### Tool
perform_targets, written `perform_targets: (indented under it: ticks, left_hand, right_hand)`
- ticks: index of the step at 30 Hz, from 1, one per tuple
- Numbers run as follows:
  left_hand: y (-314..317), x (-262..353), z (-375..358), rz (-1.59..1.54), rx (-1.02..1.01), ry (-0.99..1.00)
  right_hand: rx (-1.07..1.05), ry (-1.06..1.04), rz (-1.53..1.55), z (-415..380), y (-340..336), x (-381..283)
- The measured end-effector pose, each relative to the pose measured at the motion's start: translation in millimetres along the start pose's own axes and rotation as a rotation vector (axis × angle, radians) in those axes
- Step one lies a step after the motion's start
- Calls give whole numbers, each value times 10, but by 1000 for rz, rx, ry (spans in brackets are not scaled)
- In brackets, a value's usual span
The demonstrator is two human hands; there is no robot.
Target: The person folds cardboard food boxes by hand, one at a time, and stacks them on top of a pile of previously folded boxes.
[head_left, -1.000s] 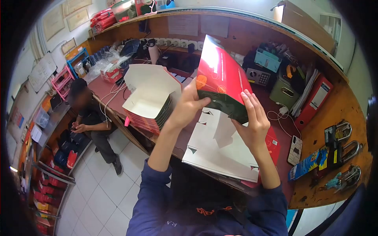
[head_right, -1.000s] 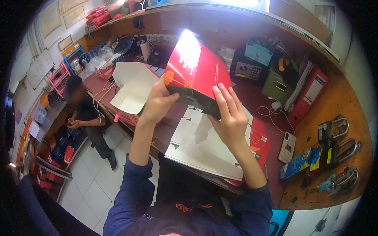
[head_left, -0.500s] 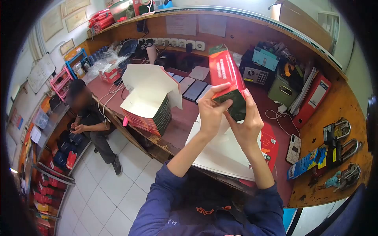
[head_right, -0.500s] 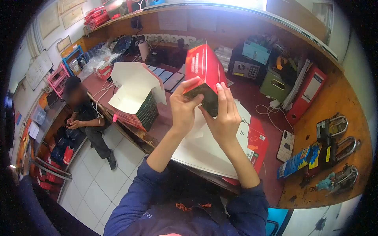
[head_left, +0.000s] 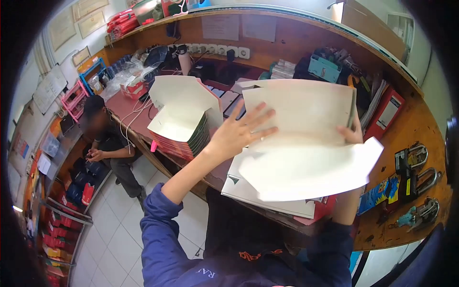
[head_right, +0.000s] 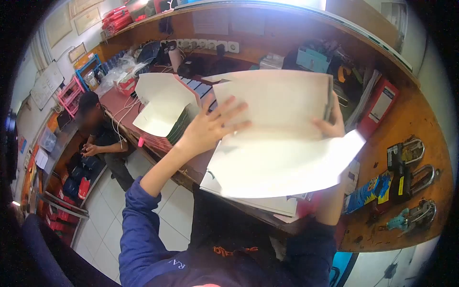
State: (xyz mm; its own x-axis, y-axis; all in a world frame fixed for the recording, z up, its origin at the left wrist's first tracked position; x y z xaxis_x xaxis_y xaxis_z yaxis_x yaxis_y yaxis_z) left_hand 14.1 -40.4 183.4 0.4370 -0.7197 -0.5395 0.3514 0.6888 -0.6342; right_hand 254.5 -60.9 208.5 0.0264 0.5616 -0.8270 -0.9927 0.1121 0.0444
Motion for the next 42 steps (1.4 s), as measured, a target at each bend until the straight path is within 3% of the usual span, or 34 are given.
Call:
perform_targets:
  ticks: [1,2,4,5,6,8,9,10,12,13,14,16,17,18,19,20,22,23,24,26,27,28,30,32,36,38,40,42]
  left_hand:
    - [-6,127,-17,122,72,86]
    - [-17,180,5,121,71,83]
    - [-275,363,67,-151,221,130]
    - [-495,364,117,-300,375,113]
    - [-587,424,167,-298,380,113]
    - [-690,258,250,-781,400,-73]
    - [-777,207,301,-905,479,-59]
    - [-812,95,319,-1077,580,-180]
    - [-864,-92,374,-1284,691,-380]
    - [-774,-165,378,-1483,740,-545]
    - [-389,-87,424,-1942,659,-730]
    - [-203,47,487,-2268,718,-810]
    - [-218,92,519,-2353,768,-789]
    - [-213,141,553,-2362,764,-783]
    - [-163,161,541,-2385,826,-837]
    - [-104,174,511,-2405,888,-893]
    - [-62,221,557,-2395,840,-801]
    - [-82,230,584,-2418,853,-765]
    - [-105,230,603,-2438,867,-730]
    - [-151,200,597,-2392,831,-724]
    - [-178,187,599,-2438,831,-707]
    - [-191,171,588,-2484,829,-692]
    - [-192,106,602,-2542,756,-603]
    - [-99,115,592,-2494,630,-749]
    - [-19,139,528,-2259,651,-962]
    - [-7,145,573,-2240,460,-871]
    - [38,90,462,-2196,451,-837]
    - [-279,-41,271,-2018,652,-431]
  right_hand:
    - [-40,154,99,-25,-25,76]
    - [-42,156,99,-21,-81,96]
    - [-143,532,891,-72,92,383]
    - [3,565,572,42,-155,520]
    - [-28,481,622,130,-89,496]
    - [-258,197,655,144,152,92]
    - [241,175,451,60,-49,144]
    - [404,27,417,-72,48,46]
    - [147,-308,534,-296,578,-316]
    - [32,-455,373,-446,832,-504]
    - [-84,-596,207,-623,1079,-656]
    - [-194,-622,-25,-879,1341,-429]
    - [-148,-632,-116,-930,1389,-443]
    - [-102,-641,-206,-957,1436,-458]
    - [79,-490,121,-877,1204,-245]
    - [178,-796,-604,-949,1369,-712]
    - [242,-1105,-727,-971,1289,-888]
    - [259,-748,-544,-823,1174,-853]
    - [259,-753,-543,-810,1125,-917]
    - [230,-761,-868,-759,1127,-968]
    - [226,-678,-646,-695,1039,-943]
    - [89,-605,-478,-662,1011,-899]
    - [-34,-708,-395,-658,1030,-901]
    - [-24,-736,-509,-642,1087,-878]
    - [114,-739,-900,-621,1165,-724]
    - [66,-779,-887,-608,1235,-718]
    - [126,-586,-414,-477,1107,-707]
    - [106,-502,-492,-433,1049,-607]
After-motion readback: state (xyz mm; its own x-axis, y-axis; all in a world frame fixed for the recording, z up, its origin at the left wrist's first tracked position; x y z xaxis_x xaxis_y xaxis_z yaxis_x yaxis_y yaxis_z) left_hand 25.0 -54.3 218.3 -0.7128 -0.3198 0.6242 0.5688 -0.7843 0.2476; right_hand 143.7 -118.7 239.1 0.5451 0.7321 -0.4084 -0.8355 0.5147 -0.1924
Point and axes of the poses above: each hand's wrist, its own z-axis towards the middle knuckle, its own y-axis out of the palm, x = y × z, the point moved 10 cm from there along z, towards the middle knuckle
